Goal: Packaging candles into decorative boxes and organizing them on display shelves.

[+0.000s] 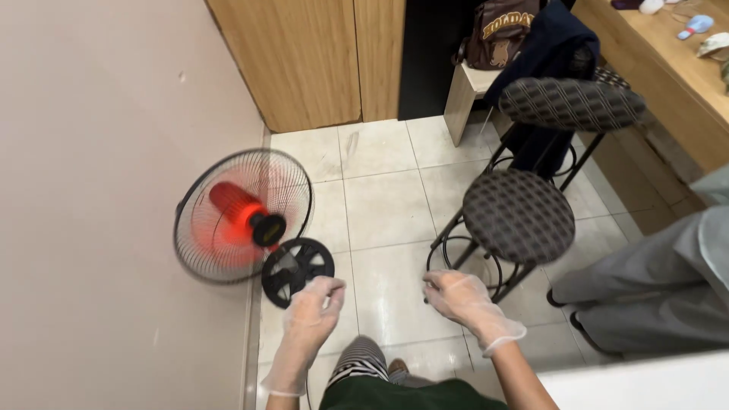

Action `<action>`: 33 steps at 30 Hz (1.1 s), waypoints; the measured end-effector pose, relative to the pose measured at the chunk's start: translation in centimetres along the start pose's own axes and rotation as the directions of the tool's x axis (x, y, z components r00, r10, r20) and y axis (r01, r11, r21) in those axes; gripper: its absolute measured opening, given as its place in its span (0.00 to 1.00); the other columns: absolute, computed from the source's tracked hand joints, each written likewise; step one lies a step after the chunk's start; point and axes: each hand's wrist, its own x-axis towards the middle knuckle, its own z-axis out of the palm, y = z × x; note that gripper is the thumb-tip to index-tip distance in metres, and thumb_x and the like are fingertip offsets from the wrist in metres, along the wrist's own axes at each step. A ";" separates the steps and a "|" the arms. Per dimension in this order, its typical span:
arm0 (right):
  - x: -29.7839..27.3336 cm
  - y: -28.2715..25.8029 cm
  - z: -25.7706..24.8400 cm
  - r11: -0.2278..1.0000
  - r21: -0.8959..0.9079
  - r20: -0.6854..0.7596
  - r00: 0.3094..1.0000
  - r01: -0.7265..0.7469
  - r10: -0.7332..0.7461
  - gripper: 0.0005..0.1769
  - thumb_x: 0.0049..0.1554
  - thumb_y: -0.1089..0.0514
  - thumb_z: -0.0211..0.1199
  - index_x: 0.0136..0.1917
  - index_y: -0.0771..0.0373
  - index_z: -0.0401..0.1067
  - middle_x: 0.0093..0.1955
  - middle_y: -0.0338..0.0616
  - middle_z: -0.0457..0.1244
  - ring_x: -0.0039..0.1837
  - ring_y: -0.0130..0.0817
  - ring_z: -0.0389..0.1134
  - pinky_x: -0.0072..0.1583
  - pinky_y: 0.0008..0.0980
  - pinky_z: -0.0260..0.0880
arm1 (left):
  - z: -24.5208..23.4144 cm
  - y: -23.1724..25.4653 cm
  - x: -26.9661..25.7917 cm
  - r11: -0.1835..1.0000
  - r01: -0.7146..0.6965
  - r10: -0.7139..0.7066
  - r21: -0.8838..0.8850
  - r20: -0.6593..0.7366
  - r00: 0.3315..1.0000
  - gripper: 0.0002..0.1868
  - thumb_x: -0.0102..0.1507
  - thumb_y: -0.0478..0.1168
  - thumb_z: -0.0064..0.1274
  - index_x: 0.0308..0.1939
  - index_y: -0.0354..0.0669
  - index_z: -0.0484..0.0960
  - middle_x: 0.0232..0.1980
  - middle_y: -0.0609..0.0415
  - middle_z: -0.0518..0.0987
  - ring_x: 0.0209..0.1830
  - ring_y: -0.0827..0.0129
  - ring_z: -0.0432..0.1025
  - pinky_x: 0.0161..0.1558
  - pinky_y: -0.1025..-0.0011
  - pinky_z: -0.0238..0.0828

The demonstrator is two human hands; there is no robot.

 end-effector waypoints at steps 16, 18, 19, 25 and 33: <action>44.4 1.7 -17.6 0.971 0.104 0.071 0.976 -0.215 0.208 0.22 0.59 0.45 0.55 0.65 0.50 0.72 0.61 0.39 0.69 0.64 0.41 0.68 0.67 0.38 0.66 | -1.1 5.5 59.4 0.991 -0.108 0.108 -0.082 -0.003 0.994 0.10 0.61 0.45 0.55 0.45 0.53 0.87 0.44 0.54 0.87 0.46 0.63 0.80 0.48 0.66 0.73; 47.1 2.2 -20.5 0.949 0.149 0.042 0.960 -0.279 0.276 0.22 0.59 0.45 0.55 0.65 0.49 0.72 0.62 0.38 0.68 0.64 0.40 0.69 0.66 0.38 0.67 | -1.3 9.7 65.5 0.987 -0.162 0.163 -0.024 0.053 0.985 0.10 0.62 0.45 0.55 0.45 0.53 0.87 0.43 0.53 0.86 0.45 0.62 0.80 0.47 0.66 0.74; 48.4 2.8 -21.7 0.916 0.252 0.007 0.948 -0.311 0.319 0.22 0.59 0.46 0.56 0.65 0.49 0.72 0.62 0.38 0.69 0.63 0.39 0.70 0.66 0.37 0.68 | -1.2 12.0 68.1 0.984 -0.177 0.177 -0.015 0.102 0.979 0.11 0.62 0.45 0.55 0.45 0.53 0.86 0.43 0.54 0.86 0.45 0.61 0.80 0.47 0.65 0.74; 58.9 11.9 -24.6 0.814 0.557 -0.484 0.732 -0.166 0.481 0.22 0.56 0.54 0.62 0.64 0.54 0.74 0.61 0.41 0.69 0.60 0.41 0.71 0.62 0.37 0.71 | 5.7 20.5 82.8 0.859 -0.469 0.510 -0.206 0.248 0.824 0.10 0.62 0.44 0.54 0.44 0.48 0.85 0.46 0.53 0.86 0.46 0.61 0.79 0.47 0.65 0.74; 65.7 23.5 -38.4 0.905 0.372 -0.927 -0.034 -0.206 0.373 0.21 0.55 0.63 0.65 0.62 0.60 0.71 0.65 0.50 0.65 0.68 0.50 0.65 0.70 0.44 0.64 | 16.2 33.2 97.8 0.923 -0.332 0.381 -0.193 0.570 0.728 0.13 0.63 0.45 0.54 0.48 0.50 0.87 0.49 0.55 0.86 0.50 0.66 0.79 0.53 0.67 0.73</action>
